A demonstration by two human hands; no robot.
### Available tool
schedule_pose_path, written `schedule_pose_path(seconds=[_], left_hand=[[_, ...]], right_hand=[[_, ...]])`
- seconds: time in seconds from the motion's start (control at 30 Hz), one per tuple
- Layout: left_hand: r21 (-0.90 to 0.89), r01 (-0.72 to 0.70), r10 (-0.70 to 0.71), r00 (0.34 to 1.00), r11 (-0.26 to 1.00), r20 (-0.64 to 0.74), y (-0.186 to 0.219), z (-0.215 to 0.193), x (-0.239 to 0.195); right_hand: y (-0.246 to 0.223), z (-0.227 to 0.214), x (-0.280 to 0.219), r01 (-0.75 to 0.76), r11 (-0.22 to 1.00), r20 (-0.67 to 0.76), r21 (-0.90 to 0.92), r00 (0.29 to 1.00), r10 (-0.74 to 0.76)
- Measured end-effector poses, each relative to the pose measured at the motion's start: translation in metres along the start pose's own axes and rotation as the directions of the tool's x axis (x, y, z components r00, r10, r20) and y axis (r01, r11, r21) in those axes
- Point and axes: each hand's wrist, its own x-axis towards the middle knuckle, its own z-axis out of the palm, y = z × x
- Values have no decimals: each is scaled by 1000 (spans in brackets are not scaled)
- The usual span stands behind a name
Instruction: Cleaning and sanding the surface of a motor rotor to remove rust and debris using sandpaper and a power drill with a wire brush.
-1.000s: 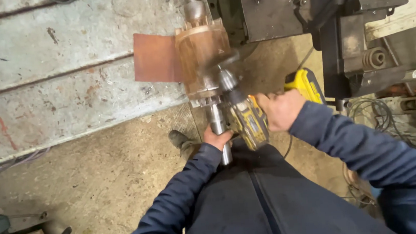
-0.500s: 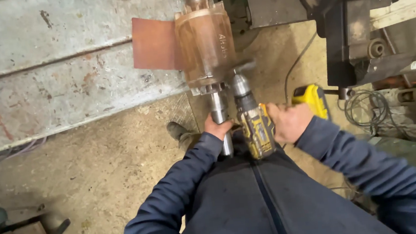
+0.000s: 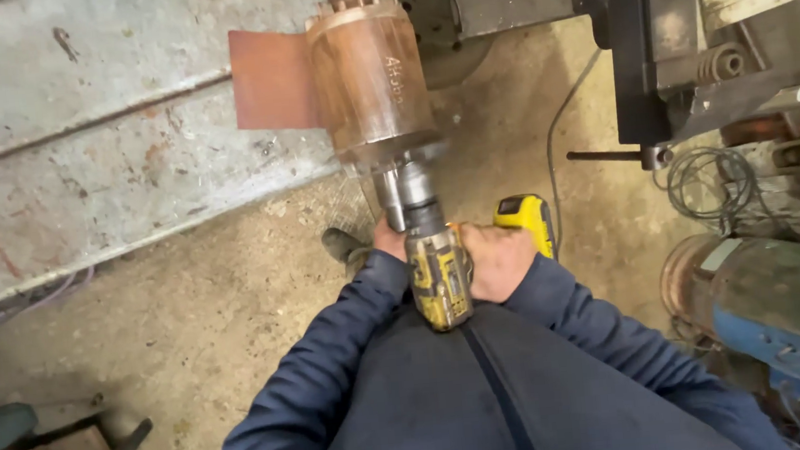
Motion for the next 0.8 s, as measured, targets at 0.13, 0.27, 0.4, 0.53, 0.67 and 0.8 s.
schedule_pose_path(seconds=[0.13, 0.27, 0.4, 0.53, 0.67, 0.8], left_hand=[[-135, 18, -13, 999, 991, 40, 12, -10, -8], [-92, 7, -2, 998, 996, 57, 11, -16, -9], [-115, 52, -42, 996, 992, 83, 31, -18, -20], [-169, 75, -40, 978, 983, 203, 45, -18, -15], [-204, 126, -65, 957, 971, 283, 47, -25, -19], [-237, 205, -139, 953, 950, 268, 74, -19, -25]], right_hand=[[9, 20, -3, -16, 1000, 8, -12, 1000, 16], [-2, 10, 6, -75, 997, 0, -13, 997, 75], [-6, 18, 3, -90, 996, 36, 26, 995, 90], [-1, 21, 3, -77, 996, -2, 40, 997, 77], [-4, 18, 6, -108, 991, 25, 77, 994, 106], [-3, 16, 7, -99, 993, 33, 61, 995, 97]])
